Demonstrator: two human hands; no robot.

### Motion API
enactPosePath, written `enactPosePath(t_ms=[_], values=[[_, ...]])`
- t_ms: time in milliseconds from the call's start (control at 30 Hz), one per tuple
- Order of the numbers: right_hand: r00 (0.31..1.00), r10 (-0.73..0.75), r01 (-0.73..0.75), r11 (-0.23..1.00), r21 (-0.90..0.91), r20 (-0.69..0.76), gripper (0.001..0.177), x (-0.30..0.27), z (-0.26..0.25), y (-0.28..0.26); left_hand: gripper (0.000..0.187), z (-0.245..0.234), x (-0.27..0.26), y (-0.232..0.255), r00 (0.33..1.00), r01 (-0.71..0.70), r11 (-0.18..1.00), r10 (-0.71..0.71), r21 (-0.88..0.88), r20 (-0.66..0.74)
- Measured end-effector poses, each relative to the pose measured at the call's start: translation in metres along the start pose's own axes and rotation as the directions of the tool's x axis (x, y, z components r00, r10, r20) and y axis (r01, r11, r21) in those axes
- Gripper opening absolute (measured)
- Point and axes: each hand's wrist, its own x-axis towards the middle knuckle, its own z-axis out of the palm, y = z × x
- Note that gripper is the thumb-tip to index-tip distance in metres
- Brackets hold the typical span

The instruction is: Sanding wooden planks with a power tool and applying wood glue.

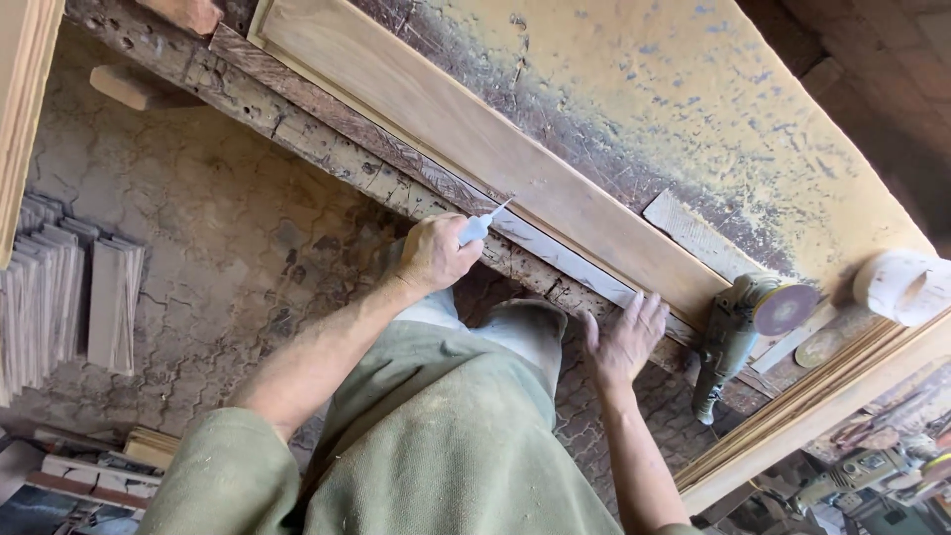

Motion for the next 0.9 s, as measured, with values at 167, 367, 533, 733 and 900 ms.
enactPosePath(t_ms=[167,367,533,733,900], values=[[0.994,0.105,-0.103,0.994,0.047,-0.041,0.094,-0.046,0.014,0.001,0.029,-0.007,0.001,0.005,0.999,0.045,0.999,-0.045,0.003,-0.002],[0.989,-0.045,0.087,0.947,0.309,-0.141,0.075,-0.013,-0.004,-0.096,0.034,0.008,-0.003,-0.017,0.990,0.108,0.989,-0.117,0.099,0.081],[0.993,-0.038,0.098,0.812,0.575,-0.115,0.061,0.019,-0.020,-0.149,0.032,0.017,-0.010,-0.020,0.985,0.172,0.983,-0.172,0.060,-0.015],[0.868,0.056,-0.492,-0.030,0.870,0.493,0.037,0.045,-0.051,-0.175,0.035,0.068,-0.041,-0.027,0.999,-0.043,0.984,0.043,-0.171,-0.007],[0.857,0.303,-0.477,0.156,0.865,0.418,0.018,0.042,-0.061,-0.127,0.056,0.092,-0.050,0.026,0.872,-0.489,0.862,0.479,-0.131,-0.106]])
